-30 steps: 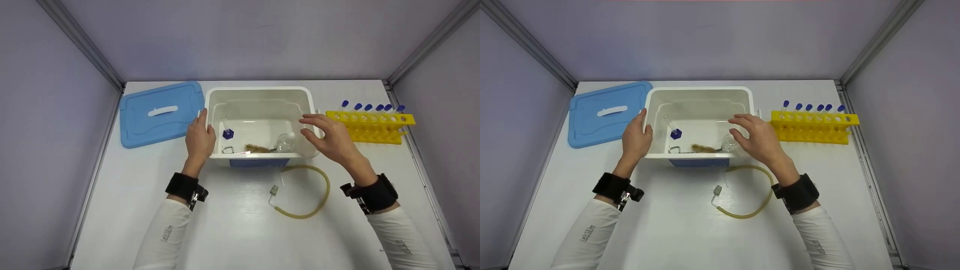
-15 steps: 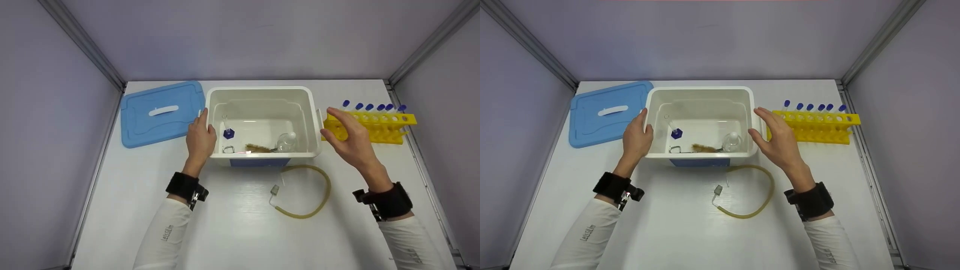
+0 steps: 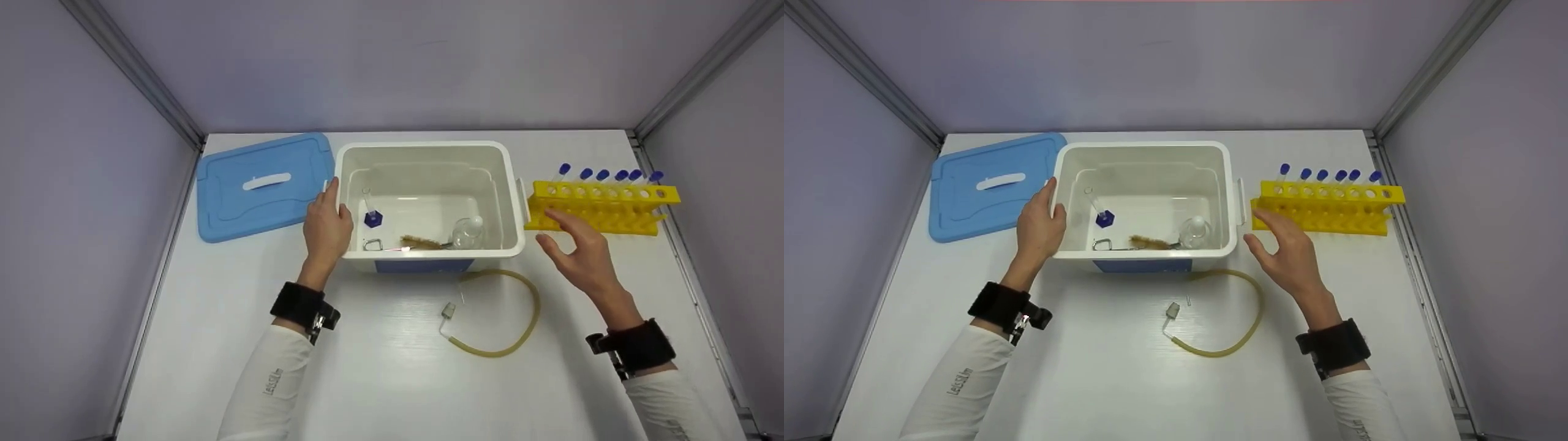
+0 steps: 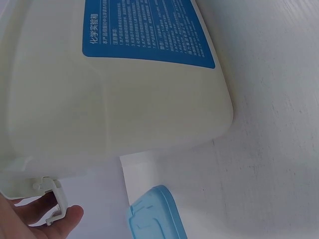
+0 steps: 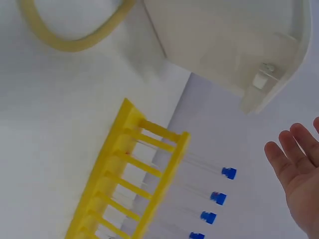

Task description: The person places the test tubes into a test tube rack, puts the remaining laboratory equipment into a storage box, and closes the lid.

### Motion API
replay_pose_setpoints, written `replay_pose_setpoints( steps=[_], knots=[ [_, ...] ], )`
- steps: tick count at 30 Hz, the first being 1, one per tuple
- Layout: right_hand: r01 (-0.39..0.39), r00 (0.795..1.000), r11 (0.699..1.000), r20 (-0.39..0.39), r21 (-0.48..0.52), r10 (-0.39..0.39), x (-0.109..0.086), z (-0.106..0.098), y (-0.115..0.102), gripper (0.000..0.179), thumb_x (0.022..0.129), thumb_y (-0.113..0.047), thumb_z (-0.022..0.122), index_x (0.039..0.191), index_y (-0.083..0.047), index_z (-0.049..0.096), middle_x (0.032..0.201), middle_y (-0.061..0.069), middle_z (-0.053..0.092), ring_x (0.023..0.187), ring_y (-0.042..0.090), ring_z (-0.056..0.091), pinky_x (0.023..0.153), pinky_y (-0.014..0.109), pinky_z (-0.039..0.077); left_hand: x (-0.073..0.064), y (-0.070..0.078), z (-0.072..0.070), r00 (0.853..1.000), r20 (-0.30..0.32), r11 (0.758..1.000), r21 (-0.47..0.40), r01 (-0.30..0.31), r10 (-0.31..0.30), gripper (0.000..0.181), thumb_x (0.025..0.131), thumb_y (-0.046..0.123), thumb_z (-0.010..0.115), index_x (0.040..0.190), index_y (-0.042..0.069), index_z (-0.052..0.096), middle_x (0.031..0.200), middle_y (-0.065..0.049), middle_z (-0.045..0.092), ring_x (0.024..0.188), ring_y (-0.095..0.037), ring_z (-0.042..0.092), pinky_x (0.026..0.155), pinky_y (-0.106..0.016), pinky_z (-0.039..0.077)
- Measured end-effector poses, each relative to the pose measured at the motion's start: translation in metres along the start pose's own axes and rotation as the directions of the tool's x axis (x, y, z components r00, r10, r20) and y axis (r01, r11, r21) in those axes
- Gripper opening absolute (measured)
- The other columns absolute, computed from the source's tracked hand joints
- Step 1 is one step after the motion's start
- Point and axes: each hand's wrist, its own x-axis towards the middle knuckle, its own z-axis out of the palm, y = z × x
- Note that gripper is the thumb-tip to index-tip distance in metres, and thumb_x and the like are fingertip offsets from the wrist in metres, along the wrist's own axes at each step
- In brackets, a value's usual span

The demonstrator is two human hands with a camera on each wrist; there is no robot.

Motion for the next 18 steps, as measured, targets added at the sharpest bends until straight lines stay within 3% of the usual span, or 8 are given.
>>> replay_pose_setpoints(
  steps=[5, 8, 12, 18],
  knots=[
    [0.033, 0.999, 0.999, -0.007, -0.043, -0.034, -0.018, 0.010, 0.018, 0.041, 0.080, -0.003, 0.079, 0.120, -0.003, 0.070, 0.116, 0.018, 0.072, 0.104, 0.036, 0.067, 0.098, 0.000, 0.034, 0.000, 0.001, -0.001, 1.000, 0.003, 1.000, 0.005, -0.001, 0.001, 0.053, 0.097, 0.011, 0.051, 0.150, 0.009, 0.044, 0.126, -0.022, 0.065, 0.113, -0.041, 0.062, 0.087, -0.051, 0.053],
    [0.038, 0.999, 0.996, 0.042, -0.080, -0.035, -0.026, 0.016, 0.024, 0.040, 0.081, -0.007, 0.079, 0.120, -0.003, 0.070, 0.115, 0.017, 0.073, 0.105, 0.034, 0.068, 0.099, 0.014, 0.045, 0.001, 0.001, -0.001, 1.000, 0.010, 1.000, 0.009, 0.010, -0.010, 0.053, 0.098, 0.012, 0.050, 0.150, 0.009, 0.043, 0.127, -0.022, 0.064, 0.114, -0.040, 0.062, 0.088, -0.051, 0.053],
    [0.032, 0.988, 0.994, 0.152, -0.106, -0.016, -0.035, 0.023, 0.028, 0.045, 0.083, -0.015, 0.079, 0.125, -0.007, 0.067, 0.122, 0.015, 0.071, 0.112, 0.034, 0.066, 0.096, 0.045, 0.051, 0.000, 0.001, -0.002, 1.000, 0.020, 1.000, 0.008, 0.018, -0.019, 0.053, 0.098, 0.013, 0.050, 0.151, 0.010, 0.042, 0.129, -0.022, 0.064, 0.115, -0.040, 0.062, 0.090, -0.052, 0.052],
    [0.053, 0.956, 0.991, 0.295, -0.125, -0.014, -0.046, 0.031, 0.032, 0.052, 0.083, -0.023, 0.080, 0.131, -0.011, 0.064, 0.131, 0.014, 0.066, 0.119, 0.036, 0.062, 0.094, 0.056, 0.052, 0.000, 0.001, -0.002, 1.000, 0.018, 1.000, 0.008, 0.013, -0.013, 0.053, 0.098, 0.012, 0.050, 0.151, 0.010, 0.042, 0.128, -0.022, 0.064, 0.115, -0.040, 0.062, 0.090, -0.052, 0.052]
  ],
)
